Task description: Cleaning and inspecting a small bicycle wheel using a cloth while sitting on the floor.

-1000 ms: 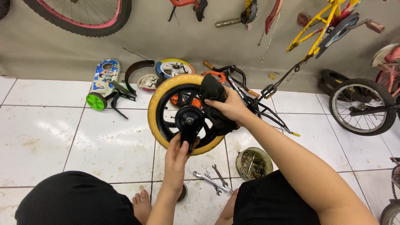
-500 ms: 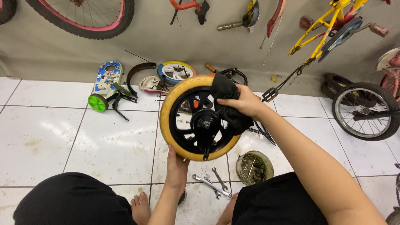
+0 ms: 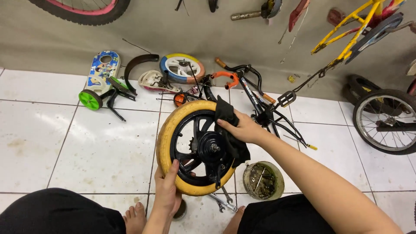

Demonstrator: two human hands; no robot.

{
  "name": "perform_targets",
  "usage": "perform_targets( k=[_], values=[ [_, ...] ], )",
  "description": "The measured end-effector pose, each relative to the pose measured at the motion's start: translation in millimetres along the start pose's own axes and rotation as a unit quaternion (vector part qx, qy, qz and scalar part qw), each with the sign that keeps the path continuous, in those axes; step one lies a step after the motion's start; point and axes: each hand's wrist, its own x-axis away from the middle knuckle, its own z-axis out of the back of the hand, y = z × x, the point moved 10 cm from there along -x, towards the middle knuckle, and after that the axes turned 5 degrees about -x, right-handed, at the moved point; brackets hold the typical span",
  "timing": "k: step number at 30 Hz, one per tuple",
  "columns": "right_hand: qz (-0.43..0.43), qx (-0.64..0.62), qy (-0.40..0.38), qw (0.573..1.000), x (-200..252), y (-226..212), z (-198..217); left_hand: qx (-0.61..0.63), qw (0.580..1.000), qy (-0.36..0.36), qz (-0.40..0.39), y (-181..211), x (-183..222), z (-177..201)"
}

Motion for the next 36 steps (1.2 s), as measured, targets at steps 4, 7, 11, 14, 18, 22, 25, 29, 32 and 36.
perform_targets(
  k=[4, 7, 11, 14, 18, 22, 25, 29, 32, 36],
  values=[
    [0.094, 0.064, 0.048, 0.992, -7.5, -8.6, 2.8, -0.011, 1.000, -0.014, -0.012, -6.2, -3.7, -2.6],
    [0.203, 0.088, 0.175, 0.959, 4.6, -42.5, 27.7, -0.016, 1.000, 0.011, 0.018, -9.3, 3.8, -6.5],
    [0.224, 0.046, 0.141, 0.963, 10.1, -65.0, 22.2, -0.024, 0.998, 0.043, 0.035, -2.6, 12.0, -15.7],
    [0.232, 0.062, 0.152, 0.959, 9.6, -64.2, 20.3, -0.019, 0.998, 0.051, 0.026, 1.9, 15.2, -14.3],
    [0.184, 0.019, 0.168, 0.968, 3.4, -49.1, 18.6, -0.048, 0.998, 0.043, 0.022, 10.1, 19.8, -15.6],
    [0.201, -0.037, 0.144, 0.968, 13.8, -72.8, -0.2, -0.076, 0.997, 0.016, -0.002, 6.9, 17.0, -11.8],
    [0.244, -0.043, 0.119, 0.961, 27.9, -106.1, -19.9, -0.117, 0.993, 0.022, 0.006, 6.6, 20.0, -8.1],
    [0.325, 0.034, 0.096, 0.940, 54.9, -139.1, -46.0, -0.135, 0.990, 0.025, 0.014, 5.9, 19.1, -3.2],
    [0.344, 0.078, 0.063, 0.934, 74.2, -152.7, -64.4, -0.133, 0.990, 0.034, 0.020, 14.5, 26.6, -4.5],
    [0.400, 0.122, -0.021, 0.908, 100.5, -173.2, -87.3, -0.146, 0.988, 0.043, 0.023, 17.6, 29.5, -2.0]
  ],
)
